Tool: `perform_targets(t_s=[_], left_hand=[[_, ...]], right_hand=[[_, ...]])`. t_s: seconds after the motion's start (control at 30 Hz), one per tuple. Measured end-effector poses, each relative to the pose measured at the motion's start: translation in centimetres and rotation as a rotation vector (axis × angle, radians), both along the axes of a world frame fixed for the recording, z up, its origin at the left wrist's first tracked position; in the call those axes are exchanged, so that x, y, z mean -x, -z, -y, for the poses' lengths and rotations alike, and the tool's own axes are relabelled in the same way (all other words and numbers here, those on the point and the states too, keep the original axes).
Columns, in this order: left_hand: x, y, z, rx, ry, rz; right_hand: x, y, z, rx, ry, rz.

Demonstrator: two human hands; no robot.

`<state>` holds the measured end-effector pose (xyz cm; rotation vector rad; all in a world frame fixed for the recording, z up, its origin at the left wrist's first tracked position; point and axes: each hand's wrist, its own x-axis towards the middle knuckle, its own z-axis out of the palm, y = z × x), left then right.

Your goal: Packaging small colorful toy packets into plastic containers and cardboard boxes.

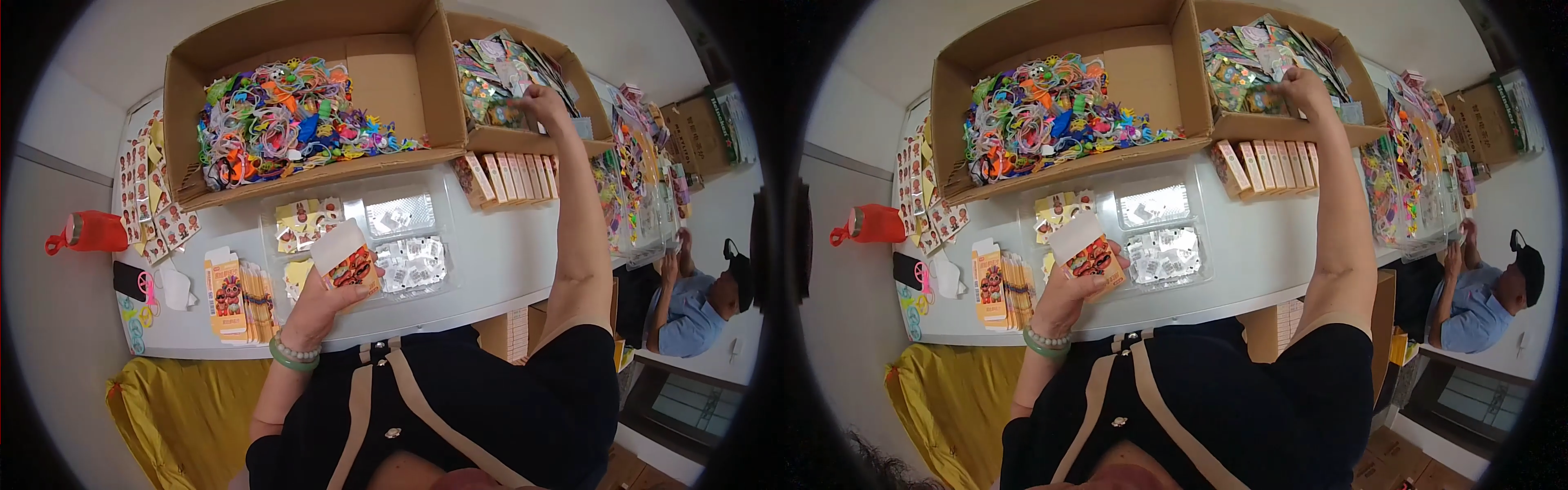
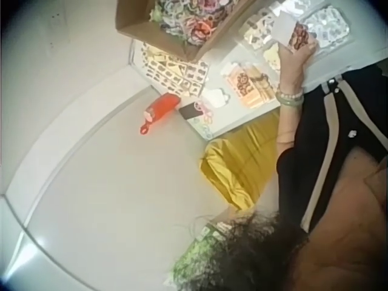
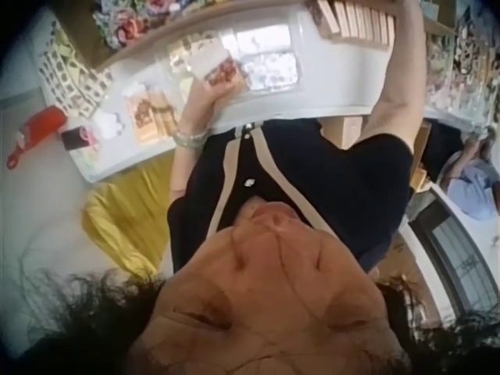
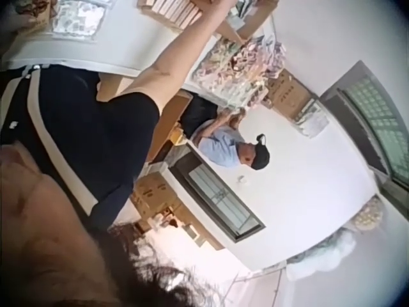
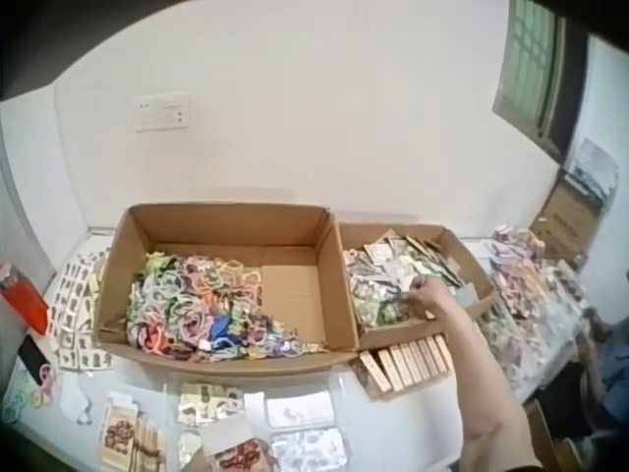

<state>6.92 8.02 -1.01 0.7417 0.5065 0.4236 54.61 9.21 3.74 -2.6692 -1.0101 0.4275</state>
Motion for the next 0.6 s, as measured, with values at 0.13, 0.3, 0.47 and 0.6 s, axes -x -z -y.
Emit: perform_targets(t_s=[0.13, 0.3, 0.47, 0.6], left_hand=[[-0.4, -0.2, 0.3, -0.005, -0.011, -0.07], [0.0, -0.9, 1.0, -0.039, -0.062, -0.036], [0.4, -0.6, 1.2, -0.147, -0.091, -0.047], [0.5, -0.3, 1.4, -0.173, -0.09, -0.073]], right_hand=[[-1.6, 0.3, 2.3, -0.377, -0.127, -0.487], [0.9, -1.6, 3.7, -0.517, 0.018, -0.198], [5.1, -2.8, 4.3, -1.109, 0.042, -0.299], [18.8, -5.5, 5.7, -1.044, -0.282, -0.771]])
